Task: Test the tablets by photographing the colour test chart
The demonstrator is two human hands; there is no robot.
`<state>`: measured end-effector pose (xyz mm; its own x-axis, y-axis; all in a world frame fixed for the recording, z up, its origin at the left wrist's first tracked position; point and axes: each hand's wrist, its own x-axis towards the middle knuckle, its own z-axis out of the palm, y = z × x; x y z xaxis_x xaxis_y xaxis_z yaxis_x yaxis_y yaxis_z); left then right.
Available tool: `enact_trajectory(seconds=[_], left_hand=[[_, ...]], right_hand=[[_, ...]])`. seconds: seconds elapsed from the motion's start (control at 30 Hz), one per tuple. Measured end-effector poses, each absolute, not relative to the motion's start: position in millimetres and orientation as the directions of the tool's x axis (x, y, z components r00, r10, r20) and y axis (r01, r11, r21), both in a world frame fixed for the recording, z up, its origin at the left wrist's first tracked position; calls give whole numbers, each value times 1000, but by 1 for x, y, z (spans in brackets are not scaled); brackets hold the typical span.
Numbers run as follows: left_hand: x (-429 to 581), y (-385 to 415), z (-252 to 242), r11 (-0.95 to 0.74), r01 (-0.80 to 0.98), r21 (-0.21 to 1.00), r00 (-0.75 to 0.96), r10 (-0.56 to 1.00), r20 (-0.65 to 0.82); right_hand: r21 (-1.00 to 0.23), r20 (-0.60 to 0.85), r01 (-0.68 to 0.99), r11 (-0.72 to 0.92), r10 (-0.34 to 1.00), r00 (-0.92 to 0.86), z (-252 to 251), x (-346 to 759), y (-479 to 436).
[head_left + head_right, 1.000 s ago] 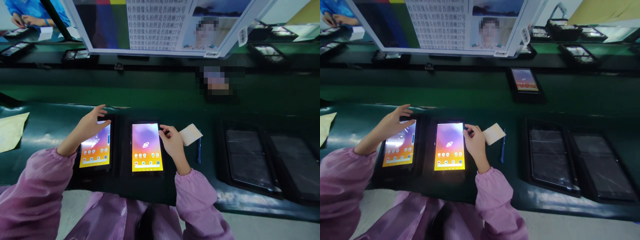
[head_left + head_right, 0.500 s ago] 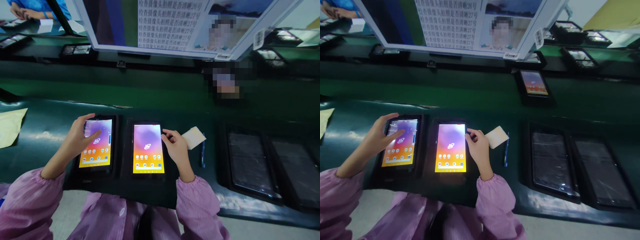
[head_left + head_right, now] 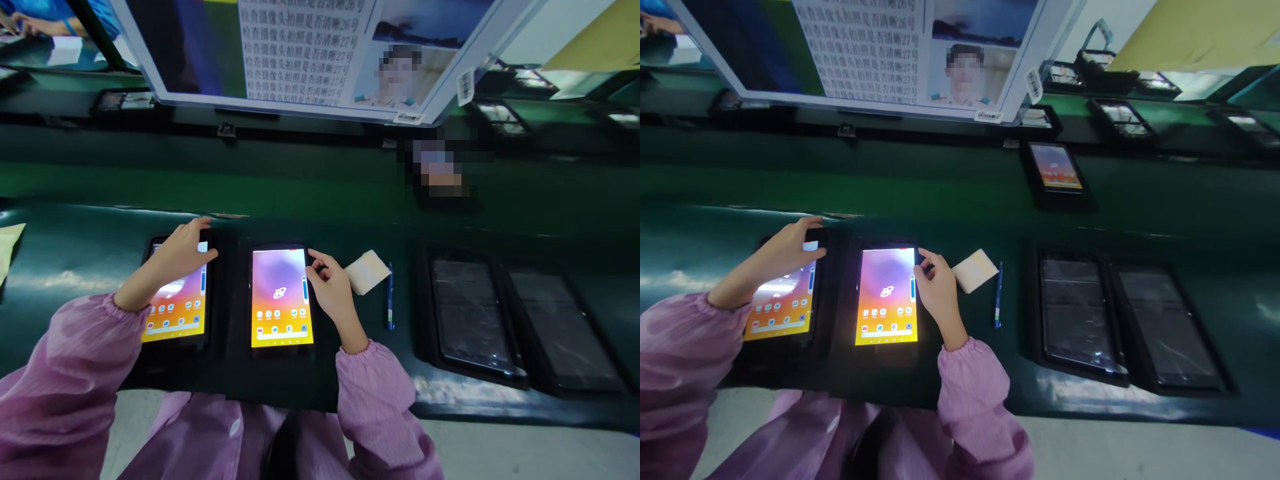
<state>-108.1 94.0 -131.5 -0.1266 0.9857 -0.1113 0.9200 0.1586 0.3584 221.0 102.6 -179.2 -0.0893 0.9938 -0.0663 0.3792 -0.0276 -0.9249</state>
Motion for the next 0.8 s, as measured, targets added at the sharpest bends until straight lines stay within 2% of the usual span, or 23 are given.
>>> enact_trajectory(seconds=[0.53,0.67,0.8], left_hand=[[-104,110,-130,170,951,260,-146,983,-109],[-102,118,-133,149,940,306,-127,988,-91],[-111,99,-133,110,900,422,-112,994,-20]], right_hand=[[-929,-90,366,-53,992,-85,-181,224,105],[-928,-101,369,-40,984,-148,-174,230,84],[-899,-189,438,-27,925,-331,-167,250,28]])
